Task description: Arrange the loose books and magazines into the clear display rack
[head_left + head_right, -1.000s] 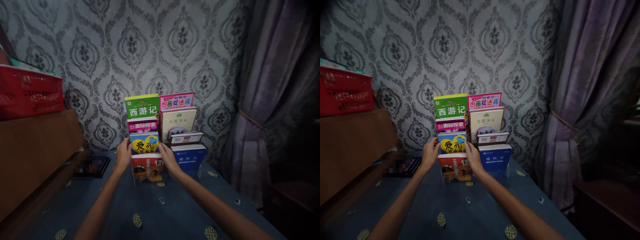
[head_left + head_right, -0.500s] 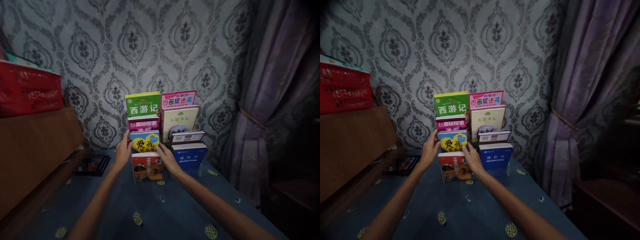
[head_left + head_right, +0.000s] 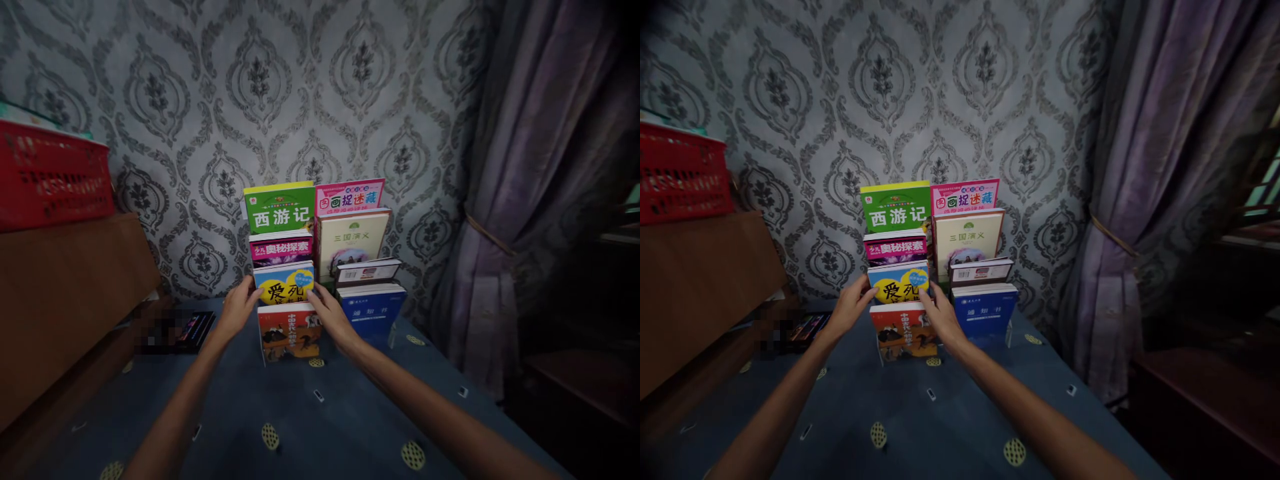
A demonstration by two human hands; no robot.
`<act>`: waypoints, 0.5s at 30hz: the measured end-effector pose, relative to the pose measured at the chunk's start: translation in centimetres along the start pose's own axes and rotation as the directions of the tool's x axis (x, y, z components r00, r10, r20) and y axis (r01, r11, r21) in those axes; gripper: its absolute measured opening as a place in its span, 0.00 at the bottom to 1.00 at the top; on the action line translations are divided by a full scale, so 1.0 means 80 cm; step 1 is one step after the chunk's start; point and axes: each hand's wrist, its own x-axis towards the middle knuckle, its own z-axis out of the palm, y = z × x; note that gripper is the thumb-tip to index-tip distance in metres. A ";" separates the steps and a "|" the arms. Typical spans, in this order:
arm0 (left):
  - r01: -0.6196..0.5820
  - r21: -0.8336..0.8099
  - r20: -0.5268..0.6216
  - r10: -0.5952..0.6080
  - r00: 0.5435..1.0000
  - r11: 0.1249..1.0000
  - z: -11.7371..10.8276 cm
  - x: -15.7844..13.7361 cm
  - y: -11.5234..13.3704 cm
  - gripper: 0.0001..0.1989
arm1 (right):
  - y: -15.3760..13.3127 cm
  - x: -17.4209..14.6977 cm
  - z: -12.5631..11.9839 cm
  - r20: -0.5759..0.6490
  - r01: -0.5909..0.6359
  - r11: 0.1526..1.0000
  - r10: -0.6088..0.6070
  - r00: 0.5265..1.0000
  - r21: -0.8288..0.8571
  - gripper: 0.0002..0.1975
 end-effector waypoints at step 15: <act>-0.014 0.174 -0.021 0.018 1.000 0.985 0.002 -0.008 0.013 0.16 | -0.007 -0.011 -0.007 0.085 -0.108 0.993 0.104 0.991 0.048 0.32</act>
